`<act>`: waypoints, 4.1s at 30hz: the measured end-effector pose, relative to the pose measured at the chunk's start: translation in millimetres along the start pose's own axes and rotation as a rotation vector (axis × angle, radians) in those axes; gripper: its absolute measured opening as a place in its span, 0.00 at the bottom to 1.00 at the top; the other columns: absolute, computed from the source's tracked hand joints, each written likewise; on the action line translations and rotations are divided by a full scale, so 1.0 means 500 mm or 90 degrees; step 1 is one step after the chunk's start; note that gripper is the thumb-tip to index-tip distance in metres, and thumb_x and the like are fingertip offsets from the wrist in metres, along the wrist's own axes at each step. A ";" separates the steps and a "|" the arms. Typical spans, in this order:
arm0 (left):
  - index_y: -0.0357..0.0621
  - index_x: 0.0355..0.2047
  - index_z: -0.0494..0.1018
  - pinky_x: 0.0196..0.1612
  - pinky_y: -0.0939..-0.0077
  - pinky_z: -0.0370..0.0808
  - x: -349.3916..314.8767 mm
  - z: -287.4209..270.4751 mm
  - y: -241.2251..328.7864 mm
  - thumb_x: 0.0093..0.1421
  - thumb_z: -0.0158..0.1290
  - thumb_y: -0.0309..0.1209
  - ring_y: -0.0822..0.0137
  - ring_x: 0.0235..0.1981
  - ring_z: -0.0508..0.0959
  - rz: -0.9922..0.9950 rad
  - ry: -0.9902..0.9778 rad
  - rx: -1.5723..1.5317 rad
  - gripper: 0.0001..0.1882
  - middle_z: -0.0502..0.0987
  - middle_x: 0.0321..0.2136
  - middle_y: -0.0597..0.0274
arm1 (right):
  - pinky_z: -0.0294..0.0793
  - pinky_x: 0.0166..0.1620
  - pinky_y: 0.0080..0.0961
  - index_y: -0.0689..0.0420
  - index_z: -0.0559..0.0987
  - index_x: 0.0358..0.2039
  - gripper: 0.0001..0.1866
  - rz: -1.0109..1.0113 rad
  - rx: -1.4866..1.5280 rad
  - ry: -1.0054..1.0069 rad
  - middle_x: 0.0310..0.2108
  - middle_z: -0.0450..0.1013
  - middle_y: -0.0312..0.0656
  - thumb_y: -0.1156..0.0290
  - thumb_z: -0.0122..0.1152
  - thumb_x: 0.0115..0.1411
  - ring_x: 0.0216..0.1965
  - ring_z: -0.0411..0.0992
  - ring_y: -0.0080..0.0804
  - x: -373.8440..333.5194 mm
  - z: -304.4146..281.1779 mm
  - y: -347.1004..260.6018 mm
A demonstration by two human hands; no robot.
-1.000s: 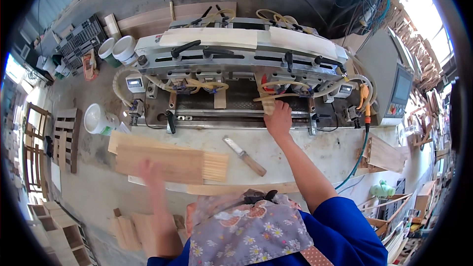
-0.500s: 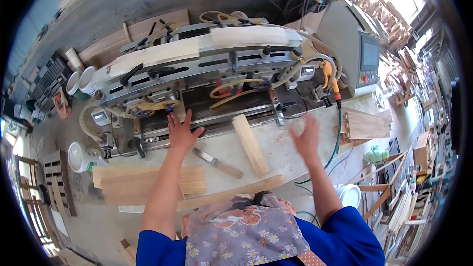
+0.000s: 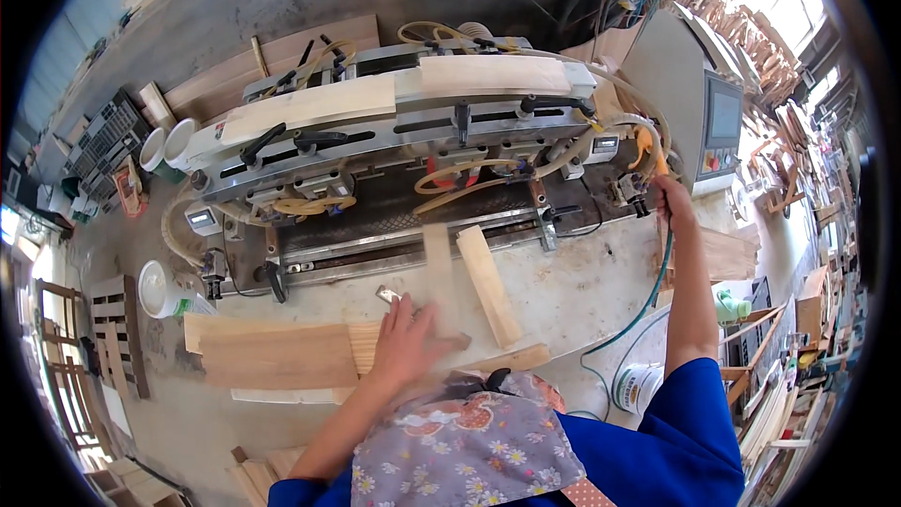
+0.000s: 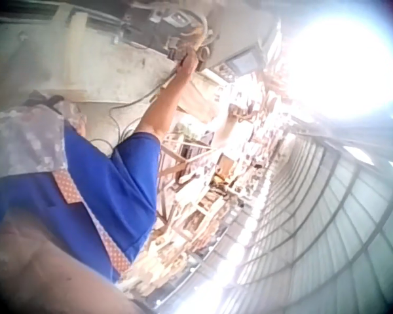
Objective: The person operates a wood processing machine by loading and unloading wooden planks, using controls on a touchscreen interface and clearing debris from the workspace.
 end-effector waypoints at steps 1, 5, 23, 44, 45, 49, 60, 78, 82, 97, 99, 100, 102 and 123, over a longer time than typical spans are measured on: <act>0.45 0.63 0.61 0.66 0.52 0.54 0.001 0.006 -0.007 0.53 0.60 0.48 0.36 0.65 0.52 0.001 0.001 -0.001 0.41 0.52 0.64 0.31 | 0.54 0.13 0.16 0.48 0.69 0.20 0.12 -0.077 0.060 -0.020 0.13 0.62 0.27 0.63 0.55 0.60 0.11 0.58 0.17 0.012 -0.007 -0.019; 0.46 0.63 0.61 0.66 0.50 0.52 0.021 0.025 -0.061 0.51 0.61 0.50 0.40 0.67 0.51 0.029 0.122 0.069 0.42 0.53 0.65 0.36 | 0.60 0.13 0.15 0.50 0.71 0.25 0.13 -0.265 0.338 -0.060 0.19 0.67 0.30 0.60 0.55 0.64 0.11 0.60 0.18 -0.012 0.025 -0.172; 0.46 0.66 0.55 0.66 0.41 0.47 -0.027 -0.031 -0.301 0.52 0.60 0.51 0.40 0.69 0.45 -0.144 0.229 0.147 0.46 0.47 0.68 0.39 | 0.60 0.18 0.15 0.62 0.72 0.49 0.23 0.212 -0.134 -0.833 0.34 0.72 0.37 0.62 0.63 0.58 0.14 0.60 0.15 -0.537 0.450 0.132; 0.31 0.63 0.56 0.66 0.49 0.53 0.167 -0.064 -0.320 0.55 0.58 0.47 0.42 0.67 0.54 0.070 0.347 0.113 0.43 0.55 0.65 0.39 | 0.48 0.11 0.12 0.63 0.70 0.46 0.35 -0.105 -0.075 -0.420 0.37 0.74 0.43 0.37 0.45 0.63 0.09 0.53 0.12 -0.444 0.153 -0.133; 0.31 0.63 0.56 0.66 0.49 0.53 0.185 -0.055 -0.326 0.55 0.58 0.47 0.42 0.67 0.54 0.075 0.354 0.112 0.43 0.55 0.65 0.39 | 0.48 0.11 0.13 0.63 0.71 0.45 0.38 -0.130 -0.084 -0.417 0.35 0.74 0.42 0.34 0.41 0.63 0.08 0.52 0.13 -0.417 0.155 -0.173; 0.31 0.62 0.57 0.66 0.49 0.53 0.234 -0.041 -0.308 0.56 0.57 0.48 0.42 0.63 0.58 -0.028 0.430 0.135 0.42 0.59 0.62 0.40 | 0.50 0.11 0.11 0.61 0.75 0.38 0.36 -0.183 -0.243 -0.277 0.32 0.76 0.38 0.36 0.35 0.65 0.09 0.55 0.13 -0.372 0.216 -0.387; 0.36 0.63 0.56 0.69 0.53 0.48 0.229 -0.054 -0.288 0.57 0.52 0.48 0.44 0.64 0.58 -0.133 0.362 0.140 0.40 0.60 0.62 0.43 | 0.57 0.16 0.20 0.60 0.79 0.26 0.40 0.004 -0.888 -0.202 0.21 0.75 0.38 0.33 0.33 0.63 0.11 0.56 0.20 -0.109 0.439 -0.649; 0.35 0.57 0.65 0.67 0.51 0.52 0.229 -0.054 -0.295 0.57 0.50 0.51 0.46 0.62 0.61 -0.143 0.384 0.131 0.36 0.66 0.58 0.43 | 0.61 0.18 0.23 0.62 0.80 0.24 0.40 -0.024 -1.045 -0.451 0.24 0.77 0.41 0.36 0.36 0.65 0.10 0.59 0.21 -0.074 0.803 -0.608; 0.35 0.57 0.65 0.67 0.51 0.51 0.231 -0.044 -0.307 0.57 0.50 0.52 0.47 0.63 0.60 -0.141 0.384 0.128 0.36 0.65 0.59 0.44 | 0.60 0.17 0.23 0.59 0.81 0.21 0.40 -0.142 -1.007 -0.544 0.20 0.76 0.37 0.35 0.37 0.64 0.09 0.56 0.19 -0.124 0.947 -0.593; 0.37 0.62 0.58 0.69 0.55 0.48 0.232 -0.045 -0.301 0.57 0.51 0.49 0.46 0.63 0.59 -0.141 0.375 0.155 0.39 0.63 0.60 0.43 | 0.67 0.20 0.24 0.57 0.80 0.17 0.41 -0.117 -0.970 -0.368 0.23 0.78 0.40 0.32 0.36 0.63 0.14 0.66 0.23 -0.064 0.647 -0.615; 0.36 0.61 0.60 0.69 0.54 0.47 0.236 -0.042 -0.300 0.57 0.50 0.51 0.47 0.64 0.59 -0.152 0.377 0.162 0.39 0.63 0.60 0.45 | 0.64 0.16 0.23 0.56 0.76 0.14 0.40 -0.076 -0.912 -0.275 0.22 0.78 0.39 0.33 0.36 0.63 0.11 0.63 0.22 -0.022 0.489 -0.604; 0.36 0.61 0.60 0.69 0.54 0.47 0.235 -0.042 -0.299 0.57 0.50 0.51 0.47 0.64 0.59 -0.144 0.376 0.166 0.39 0.63 0.60 0.45 | 0.61 0.15 0.23 0.56 0.76 0.16 0.40 -0.047 -0.903 -0.246 0.19 0.75 0.37 0.33 0.37 0.63 0.11 0.61 0.21 -0.056 0.430 -0.610; 0.37 0.62 0.59 0.69 0.54 0.46 0.236 -0.041 -0.294 0.58 0.50 0.50 0.47 0.65 0.57 -0.137 0.380 0.181 0.39 0.62 0.61 0.45 | 0.60 0.14 0.22 0.57 0.77 0.18 0.39 0.006 -0.836 -0.172 0.15 0.72 0.37 0.33 0.38 0.63 0.10 0.59 0.20 -0.050 0.280 -0.588; 0.43 0.56 0.68 0.66 0.58 0.58 0.087 -0.053 -0.253 0.54 0.60 0.36 0.46 0.65 0.58 -0.101 0.364 0.022 0.30 0.61 0.62 0.43 | 0.48 0.13 0.14 0.46 0.69 0.22 0.24 -0.207 -0.021 0.192 0.13 0.55 0.23 0.40 0.55 0.61 0.10 0.52 0.13 0.293 -0.191 -0.149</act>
Point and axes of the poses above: each hand's wrist, its own x-axis towards the middle knuckle, its own z-axis out of the palm, y = z × x, the point moved 2 cm from there along x, towards the middle knuckle
